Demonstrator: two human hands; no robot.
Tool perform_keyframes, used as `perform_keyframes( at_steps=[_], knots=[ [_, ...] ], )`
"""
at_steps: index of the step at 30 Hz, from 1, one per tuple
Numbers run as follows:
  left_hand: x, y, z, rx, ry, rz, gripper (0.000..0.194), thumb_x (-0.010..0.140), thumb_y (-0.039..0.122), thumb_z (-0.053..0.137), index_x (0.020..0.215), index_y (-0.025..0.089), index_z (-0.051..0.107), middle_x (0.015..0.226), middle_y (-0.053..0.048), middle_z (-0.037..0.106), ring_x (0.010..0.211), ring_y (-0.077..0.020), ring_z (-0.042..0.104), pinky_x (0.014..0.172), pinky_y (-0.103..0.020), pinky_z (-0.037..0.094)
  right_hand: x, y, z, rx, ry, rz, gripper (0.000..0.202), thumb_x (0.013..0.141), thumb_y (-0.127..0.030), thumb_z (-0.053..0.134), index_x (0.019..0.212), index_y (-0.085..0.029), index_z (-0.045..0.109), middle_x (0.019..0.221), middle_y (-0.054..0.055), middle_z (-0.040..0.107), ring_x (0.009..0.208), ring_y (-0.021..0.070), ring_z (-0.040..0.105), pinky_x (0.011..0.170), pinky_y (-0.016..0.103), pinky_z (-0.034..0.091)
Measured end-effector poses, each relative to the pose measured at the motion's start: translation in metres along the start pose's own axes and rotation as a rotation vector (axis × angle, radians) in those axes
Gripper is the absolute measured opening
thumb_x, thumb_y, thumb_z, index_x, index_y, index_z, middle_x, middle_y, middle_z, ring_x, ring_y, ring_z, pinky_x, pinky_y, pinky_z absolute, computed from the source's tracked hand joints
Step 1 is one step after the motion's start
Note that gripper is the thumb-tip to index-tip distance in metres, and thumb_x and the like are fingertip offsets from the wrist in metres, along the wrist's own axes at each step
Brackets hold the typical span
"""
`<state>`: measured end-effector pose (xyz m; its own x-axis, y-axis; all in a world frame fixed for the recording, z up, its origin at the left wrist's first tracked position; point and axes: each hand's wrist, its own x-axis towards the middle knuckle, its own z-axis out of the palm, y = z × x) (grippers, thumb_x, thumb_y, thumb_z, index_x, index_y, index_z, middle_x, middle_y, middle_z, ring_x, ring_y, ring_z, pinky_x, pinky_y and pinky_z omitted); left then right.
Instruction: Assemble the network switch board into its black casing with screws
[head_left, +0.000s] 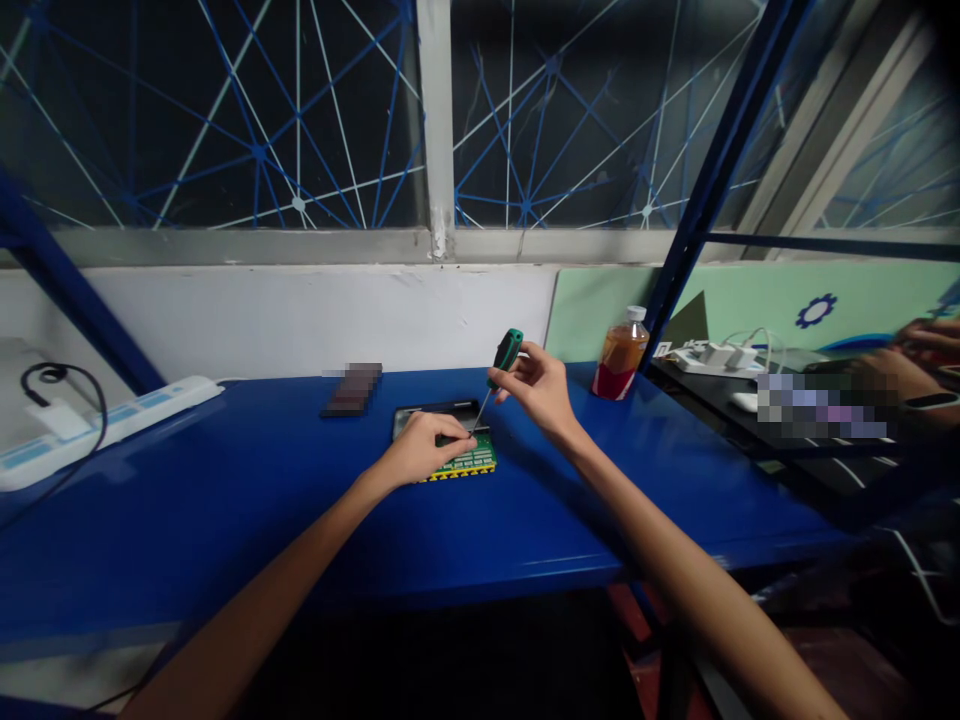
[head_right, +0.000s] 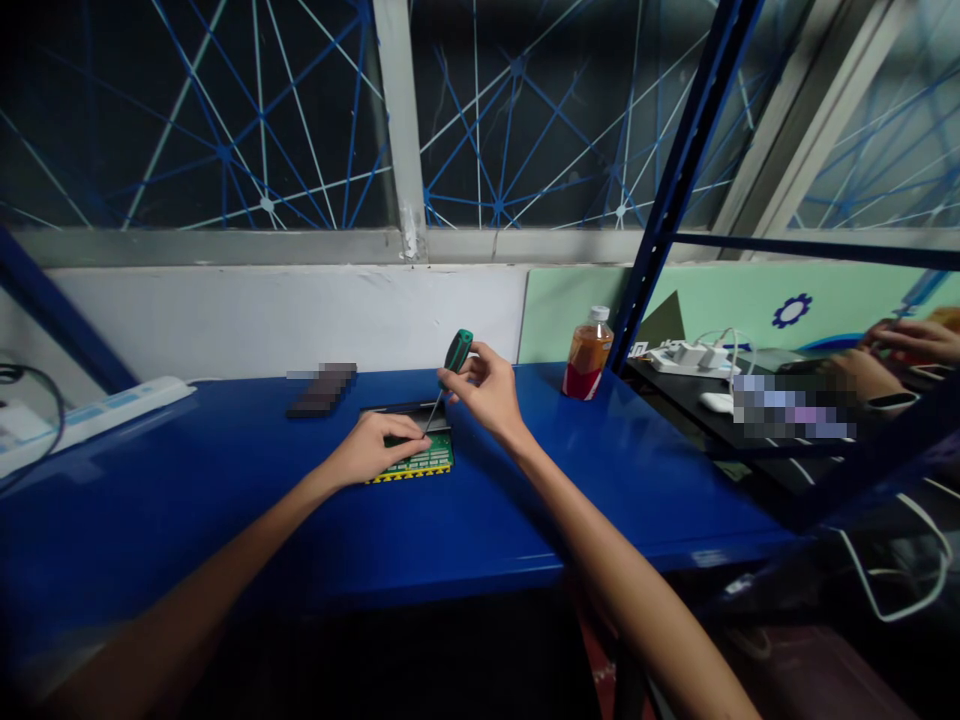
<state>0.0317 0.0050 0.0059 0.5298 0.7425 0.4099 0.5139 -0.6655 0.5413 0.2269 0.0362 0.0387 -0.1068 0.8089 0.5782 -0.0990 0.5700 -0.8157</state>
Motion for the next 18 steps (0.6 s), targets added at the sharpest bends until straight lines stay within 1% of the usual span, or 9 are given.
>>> perform_keyframes(
  at_steps=[3,10,18],
  knots=[
    [0.0002,-0.0005,0.0001,0.017,-0.007,0.002,0.026,0.088,0.030,0.056,0.072,0.017,0.072,0.074,-0.002,0.068,0.066,-0.0131,0.060,0.064,-0.025,0.043,-0.0006,-0.0013,0.0010,-0.011,0.005,-0.009,0.034,0.071,-0.027,0.071,0.100,-0.016,0.057,0.067,0.000,0.063,0.053,0.0146,0.061,0.050,0.031,0.054],
    [-0.0001,0.0011,-0.0003,0.031,0.001,0.001,0.027,0.088,0.028,0.055,0.069,0.016,0.071,0.072,-0.001,0.067,0.065,-0.0128,0.059,0.063,-0.025,0.041,-0.0010,-0.0027,0.0021,-0.065,0.019,-0.010,0.033,0.073,-0.030,0.070,0.101,-0.017,0.057,0.069,0.000,0.064,0.054,0.0150,0.062,0.053,0.032,0.054],
    [0.0002,0.0015,-0.0015,0.015,0.001,-0.001,0.027,0.088,0.028,0.056,0.070,0.016,0.072,0.072,-0.002,0.067,0.064,-0.0135,0.059,0.063,-0.025,0.041,-0.0012,-0.0035,0.0015,-0.041,0.018,-0.037,0.030,0.073,-0.027,0.070,0.098,-0.017,0.057,0.068,0.000,0.064,0.053,0.0147,0.062,0.052,0.032,0.053]
  ],
)
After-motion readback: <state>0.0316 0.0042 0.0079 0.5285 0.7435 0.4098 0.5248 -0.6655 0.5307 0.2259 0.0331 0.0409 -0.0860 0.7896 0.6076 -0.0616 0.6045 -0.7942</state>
